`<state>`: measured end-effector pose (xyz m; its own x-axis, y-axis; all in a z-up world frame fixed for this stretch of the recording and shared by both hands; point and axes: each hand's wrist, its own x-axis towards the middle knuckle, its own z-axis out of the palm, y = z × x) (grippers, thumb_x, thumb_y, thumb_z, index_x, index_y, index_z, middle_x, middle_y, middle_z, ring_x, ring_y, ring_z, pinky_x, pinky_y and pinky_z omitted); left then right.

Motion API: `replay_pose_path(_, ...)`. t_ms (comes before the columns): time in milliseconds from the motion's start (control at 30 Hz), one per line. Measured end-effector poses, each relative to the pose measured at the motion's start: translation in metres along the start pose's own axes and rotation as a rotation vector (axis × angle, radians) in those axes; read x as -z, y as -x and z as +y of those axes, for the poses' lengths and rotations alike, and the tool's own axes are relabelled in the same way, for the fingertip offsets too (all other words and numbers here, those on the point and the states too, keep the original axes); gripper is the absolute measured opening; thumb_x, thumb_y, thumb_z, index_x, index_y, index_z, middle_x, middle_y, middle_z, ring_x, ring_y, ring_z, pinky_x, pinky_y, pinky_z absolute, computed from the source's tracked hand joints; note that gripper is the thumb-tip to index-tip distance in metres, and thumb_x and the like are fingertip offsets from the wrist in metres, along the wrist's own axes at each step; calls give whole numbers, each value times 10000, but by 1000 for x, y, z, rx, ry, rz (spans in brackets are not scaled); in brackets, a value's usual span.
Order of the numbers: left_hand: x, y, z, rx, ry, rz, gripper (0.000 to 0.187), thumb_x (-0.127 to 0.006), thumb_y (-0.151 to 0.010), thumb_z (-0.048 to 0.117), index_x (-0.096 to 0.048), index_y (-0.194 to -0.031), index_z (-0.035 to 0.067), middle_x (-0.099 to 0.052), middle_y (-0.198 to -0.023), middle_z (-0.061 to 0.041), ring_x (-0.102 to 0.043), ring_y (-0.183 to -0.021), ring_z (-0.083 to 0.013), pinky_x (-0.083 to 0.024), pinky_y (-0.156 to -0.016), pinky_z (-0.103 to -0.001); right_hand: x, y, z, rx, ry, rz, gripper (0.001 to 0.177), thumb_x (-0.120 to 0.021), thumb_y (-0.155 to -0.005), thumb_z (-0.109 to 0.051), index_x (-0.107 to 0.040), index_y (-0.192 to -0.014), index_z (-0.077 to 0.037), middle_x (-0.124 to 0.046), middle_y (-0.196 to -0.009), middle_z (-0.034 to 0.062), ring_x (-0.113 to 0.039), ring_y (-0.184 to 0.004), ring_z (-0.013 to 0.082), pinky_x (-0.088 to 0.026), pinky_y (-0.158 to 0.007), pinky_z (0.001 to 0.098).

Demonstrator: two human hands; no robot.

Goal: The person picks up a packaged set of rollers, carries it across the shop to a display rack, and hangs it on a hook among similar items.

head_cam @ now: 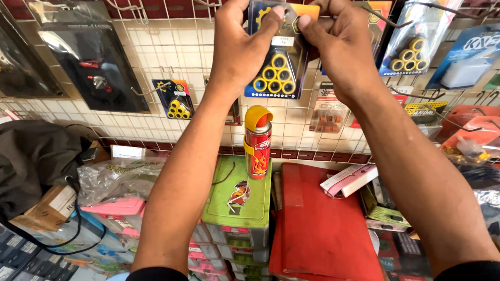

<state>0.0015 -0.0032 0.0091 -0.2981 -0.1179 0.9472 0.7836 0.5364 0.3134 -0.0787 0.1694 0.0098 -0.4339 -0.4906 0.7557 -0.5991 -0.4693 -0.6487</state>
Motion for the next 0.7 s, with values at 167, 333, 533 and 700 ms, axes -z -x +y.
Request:
replay_pose_path(167, 4, -1, -5, -8, 89, 17, 131, -748, -987, 78, -700, -1050, -26, -764, -960, -52, -686, -868, -82, -566, -791, -270, -2, -4, 2, 57, 23, -3, 43, -646, -1118, -52, -618, -1112, -20, -677, -920, -5, -596, -742, 54, -471, -674, 244)
replay_pose_path(333, 10, -2, -8, 47, 137, -5, 125, -760, -977, 55, -731, -1071, -23, -780, -986, -58, -720, -884, -92, -585, -808, -269, -1, -6, 6, -9, -12, -25, 70, -632, -1107, -74, -587, -1147, -39, -721, -880, 26, -650, -732, 72, -507, -660, 246)
replay_pose_path(533, 5, -2, -14, 92, 204, 19, 128, -750, -962, 13, -737, -1084, -25, -785, -1005, -70, -741, -897, -104, -601, -812, -267, 3, -9, 16, -15, 25, -23, 83, -635, -1122, -91, -588, -1157, -32, -683, -832, 25, -607, -703, 68, -490, -641, 250)
replay_pose_path(700, 4, -3, -26, 96, 238, 50, 125, -753, -953, -4, -729, -1071, -40, -789, -1007, -88, -745, -893, -115, -601, -810, -273, 1, -13, 17, -57, 26, -33, 95, -623, -1112, -90, -602, -1179, -25, -726, -901, 38, -673, -744, 87, -541, -659, 261)
